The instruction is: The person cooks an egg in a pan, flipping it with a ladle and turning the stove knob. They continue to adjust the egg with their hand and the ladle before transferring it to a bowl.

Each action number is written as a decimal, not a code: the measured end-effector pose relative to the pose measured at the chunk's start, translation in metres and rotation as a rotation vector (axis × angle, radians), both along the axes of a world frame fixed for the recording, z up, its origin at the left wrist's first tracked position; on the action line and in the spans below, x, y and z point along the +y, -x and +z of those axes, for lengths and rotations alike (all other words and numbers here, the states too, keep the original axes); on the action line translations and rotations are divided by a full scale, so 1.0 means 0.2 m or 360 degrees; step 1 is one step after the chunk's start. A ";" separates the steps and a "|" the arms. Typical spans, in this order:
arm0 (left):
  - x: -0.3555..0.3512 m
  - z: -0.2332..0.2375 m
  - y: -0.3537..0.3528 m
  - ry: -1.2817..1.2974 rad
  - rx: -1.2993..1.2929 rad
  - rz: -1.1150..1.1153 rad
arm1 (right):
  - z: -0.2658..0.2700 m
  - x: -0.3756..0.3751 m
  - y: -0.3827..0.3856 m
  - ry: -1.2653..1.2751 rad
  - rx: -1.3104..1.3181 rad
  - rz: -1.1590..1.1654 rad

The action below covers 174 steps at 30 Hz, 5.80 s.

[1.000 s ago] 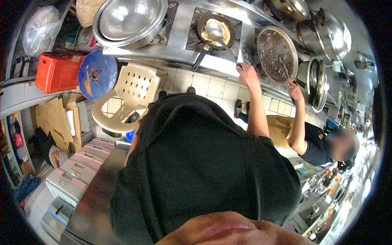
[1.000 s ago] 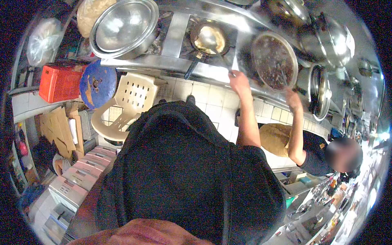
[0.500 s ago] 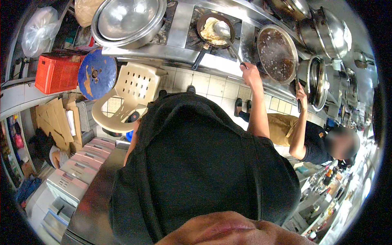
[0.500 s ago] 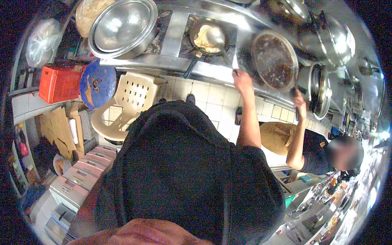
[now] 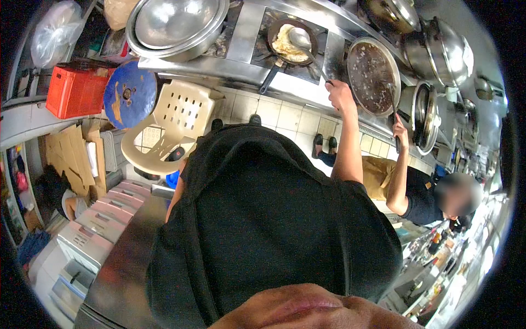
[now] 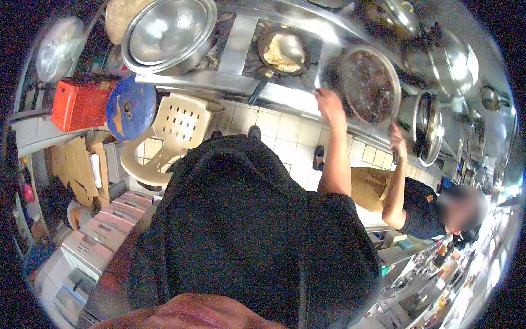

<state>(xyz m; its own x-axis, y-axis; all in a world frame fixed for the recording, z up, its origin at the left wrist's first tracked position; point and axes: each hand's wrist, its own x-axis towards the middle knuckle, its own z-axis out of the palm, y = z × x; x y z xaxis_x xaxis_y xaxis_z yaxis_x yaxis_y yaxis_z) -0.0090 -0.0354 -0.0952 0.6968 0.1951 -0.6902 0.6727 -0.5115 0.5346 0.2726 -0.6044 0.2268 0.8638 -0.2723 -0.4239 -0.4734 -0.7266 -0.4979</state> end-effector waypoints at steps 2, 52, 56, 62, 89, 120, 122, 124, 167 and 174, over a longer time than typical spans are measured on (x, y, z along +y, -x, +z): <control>0.00 0.00 0.00 -0.0004 -0.0001 0.0009 | 0.00 0.01 0.01 -0.0079 -0.0005 -0.0041; -1.68 0.97 -2.05 -0.0484 -0.1565 -0.1457 | 0.04 0.00 0.49 0.0132 -0.0330 -0.0174; -1.69 1.02 -2.09 -0.0663 -0.1459 -0.1715 | 0.07 0.00 0.47 0.0139 -0.0266 -0.0214; -1.70 1.06 -2.15 -0.0581 -0.1757 -0.1709 | 0.04 -0.03 0.46 0.0096 -0.0329 -0.0203; -1.99 1.54 -2.66 -0.0506 -0.1648 -0.1847 | -0.16 -0.08 0.64 -0.0189 -0.0290 -0.0482; -1.80 1.20 -2.65 -0.0168 -0.1756 -0.0877 | 0.13 -0.07 0.90 -0.0939 0.0127 -0.0728; -1.71 1.05 -2.57 -0.0250 -0.1654 -0.0844 | 0.12 -0.06 0.90 -0.0926 0.0125 -0.0737; -1.67 1.02 -2.49 -0.0338 -0.1498 -0.0851 | 0.13 -0.05 0.86 -0.0898 0.0118 -0.0742; -1.29 1.23 -1.81 -0.0274 -0.1771 -0.0715 | 0.09 0.00 0.05 0.0215 -0.0211 0.0075; -0.78 1.04 -1.10 -0.0491 -0.1215 -0.0649 | -0.04 0.07 0.06 0.0310 -0.0008 0.0122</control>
